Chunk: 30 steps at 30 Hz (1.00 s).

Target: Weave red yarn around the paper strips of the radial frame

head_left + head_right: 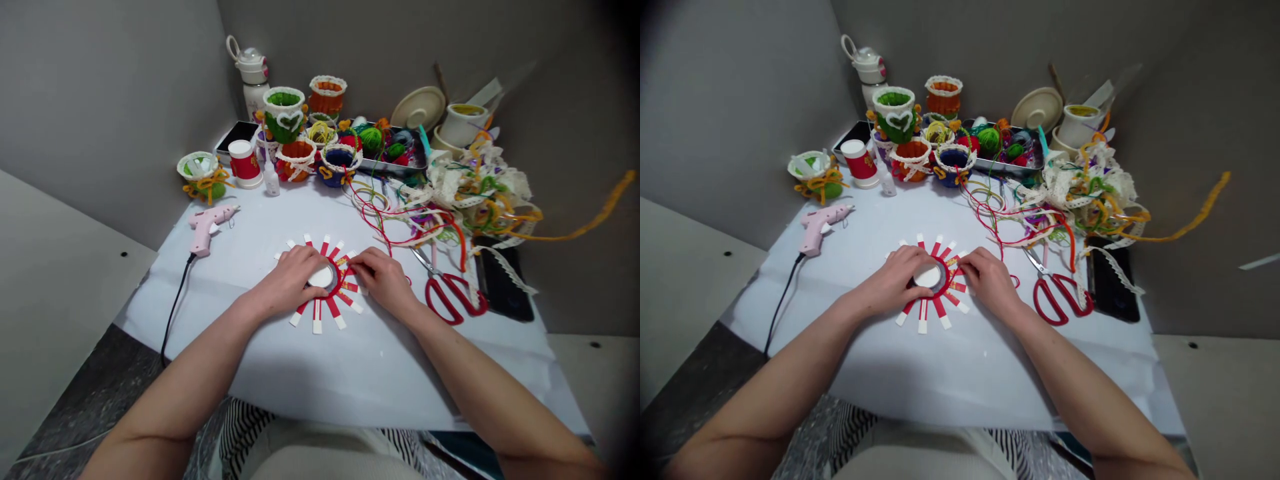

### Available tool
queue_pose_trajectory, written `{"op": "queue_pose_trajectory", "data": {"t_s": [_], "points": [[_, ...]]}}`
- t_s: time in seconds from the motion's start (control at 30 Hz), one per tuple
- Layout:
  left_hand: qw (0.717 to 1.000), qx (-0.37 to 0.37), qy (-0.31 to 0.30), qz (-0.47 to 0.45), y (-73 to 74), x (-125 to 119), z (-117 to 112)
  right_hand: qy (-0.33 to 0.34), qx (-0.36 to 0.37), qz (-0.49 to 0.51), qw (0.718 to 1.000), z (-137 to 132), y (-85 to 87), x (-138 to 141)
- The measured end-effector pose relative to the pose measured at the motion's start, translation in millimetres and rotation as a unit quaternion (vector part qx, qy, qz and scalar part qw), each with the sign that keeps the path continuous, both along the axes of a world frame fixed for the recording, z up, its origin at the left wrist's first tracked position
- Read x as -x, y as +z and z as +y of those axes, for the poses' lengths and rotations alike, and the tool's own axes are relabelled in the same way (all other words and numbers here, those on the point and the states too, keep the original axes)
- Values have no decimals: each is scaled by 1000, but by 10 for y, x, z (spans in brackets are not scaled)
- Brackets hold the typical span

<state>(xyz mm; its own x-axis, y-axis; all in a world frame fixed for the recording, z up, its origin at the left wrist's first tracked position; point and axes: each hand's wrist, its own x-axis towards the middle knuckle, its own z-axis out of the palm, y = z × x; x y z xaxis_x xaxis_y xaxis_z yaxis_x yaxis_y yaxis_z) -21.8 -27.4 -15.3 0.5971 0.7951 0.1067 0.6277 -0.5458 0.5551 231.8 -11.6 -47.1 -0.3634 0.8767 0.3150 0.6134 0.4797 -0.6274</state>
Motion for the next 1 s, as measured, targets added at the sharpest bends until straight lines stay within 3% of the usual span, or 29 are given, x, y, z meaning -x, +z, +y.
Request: {"op": "queue_pose_trajectory", "data": {"t_s": [0.23, 0.67, 1.0], "points": [[999, 25, -37, -16, 54, 4, 7, 32, -2, 40, 999, -210, 76, -139], [988, 49, -116, -87, 21, 20, 30, 67, -14, 6, 998, -555, 95, -320], [986, 59, -125, -94, -15, 74, 63, 108, -130, -132, 977, -995, 51, -342]]}}
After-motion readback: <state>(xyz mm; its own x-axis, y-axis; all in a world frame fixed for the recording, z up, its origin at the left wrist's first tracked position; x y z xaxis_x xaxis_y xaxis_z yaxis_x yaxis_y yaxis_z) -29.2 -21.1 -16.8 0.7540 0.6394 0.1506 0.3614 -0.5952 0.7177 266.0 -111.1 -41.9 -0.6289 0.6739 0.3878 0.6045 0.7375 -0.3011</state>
